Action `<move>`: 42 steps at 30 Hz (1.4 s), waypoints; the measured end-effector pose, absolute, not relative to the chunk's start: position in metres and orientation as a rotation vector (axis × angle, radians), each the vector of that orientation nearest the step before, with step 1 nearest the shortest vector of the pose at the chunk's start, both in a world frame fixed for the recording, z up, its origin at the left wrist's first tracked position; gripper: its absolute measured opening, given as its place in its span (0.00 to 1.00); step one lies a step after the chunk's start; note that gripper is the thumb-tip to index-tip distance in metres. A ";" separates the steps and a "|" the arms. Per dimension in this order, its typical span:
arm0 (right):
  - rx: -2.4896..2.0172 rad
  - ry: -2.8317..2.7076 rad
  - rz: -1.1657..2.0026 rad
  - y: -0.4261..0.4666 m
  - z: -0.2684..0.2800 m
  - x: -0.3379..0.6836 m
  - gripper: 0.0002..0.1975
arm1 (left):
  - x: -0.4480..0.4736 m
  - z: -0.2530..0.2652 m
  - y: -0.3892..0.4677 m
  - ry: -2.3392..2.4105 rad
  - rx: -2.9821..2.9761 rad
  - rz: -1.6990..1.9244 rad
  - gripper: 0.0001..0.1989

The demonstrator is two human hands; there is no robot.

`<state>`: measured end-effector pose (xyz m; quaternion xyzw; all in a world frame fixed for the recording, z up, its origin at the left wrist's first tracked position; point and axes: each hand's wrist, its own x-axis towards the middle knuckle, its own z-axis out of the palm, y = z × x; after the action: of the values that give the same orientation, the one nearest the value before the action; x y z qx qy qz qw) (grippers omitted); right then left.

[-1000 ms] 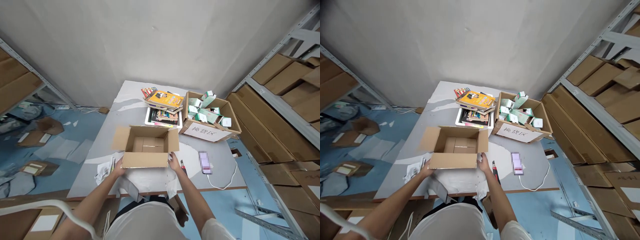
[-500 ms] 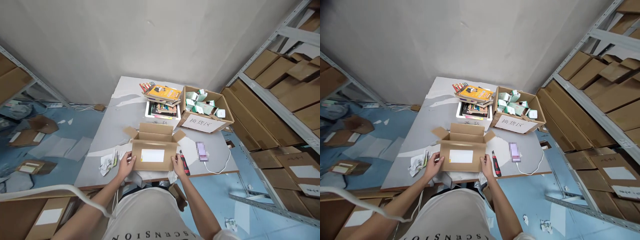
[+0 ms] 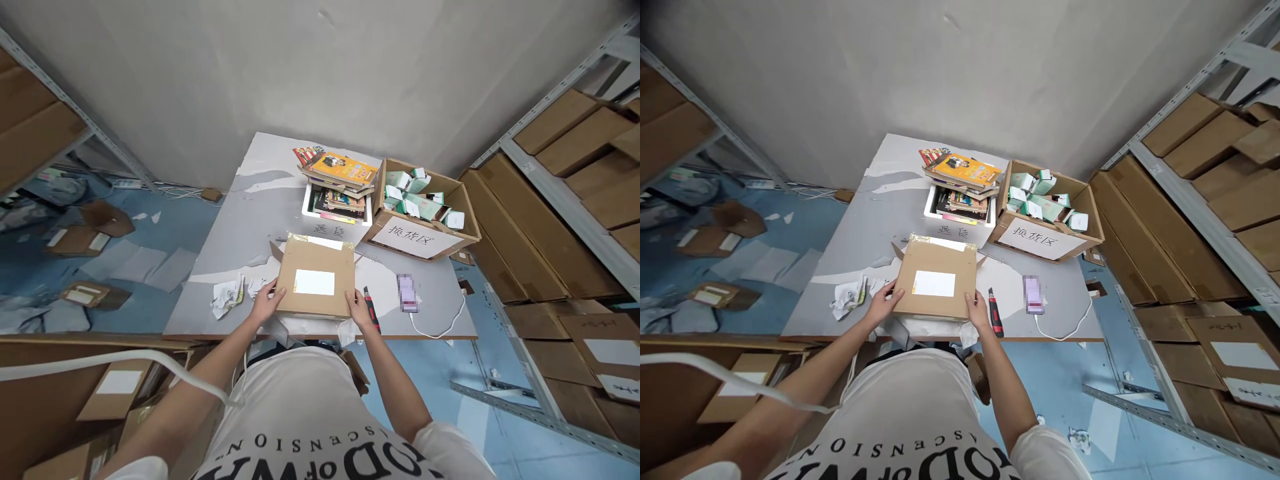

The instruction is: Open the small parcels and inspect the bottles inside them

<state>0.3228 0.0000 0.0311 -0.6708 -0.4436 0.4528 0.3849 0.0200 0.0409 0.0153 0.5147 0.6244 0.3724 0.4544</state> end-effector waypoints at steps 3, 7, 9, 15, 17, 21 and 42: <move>-1.745 -1.067 1.090 -0.007 0.022 0.333 0.24 | 0.006 0.010 0.038 1.584 1.304 0.971 0.30; -1.800 -1.012 1.049 -0.032 0.001 0.351 0.25 | -0.024 -0.006 0.025 1.663 1.369 0.929 0.27; -1.798 -1.097 1.098 -0.046 -0.008 0.352 0.27 | -0.031 -0.016 0.015 1.597 1.410 0.779 0.30; -1.762 -1.056 1.188 -0.058 -0.012 0.323 0.21 | -0.011 -0.027 -0.003 1.365 1.392 0.741 0.30; -1.674 -1.007 1.192 -0.055 -0.002 0.316 0.18 | -0.005 -0.018 -0.004 1.386 1.370 0.798 0.31; -1.607 -1.050 1.111 -0.044 0.034 0.319 0.16 | 0.000 0.017 -0.002 1.427 1.367 0.887 0.32; -2.386 -1.447 0.918 0.045 0.070 0.320 0.25 | 0.049 0.064 0.043 1.641 2.230 0.957 0.21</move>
<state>0.3203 0.0449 0.0701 -0.8079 -0.4901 0.3110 0.1016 0.0488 0.0431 0.0643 0.7570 0.5570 0.3248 0.1059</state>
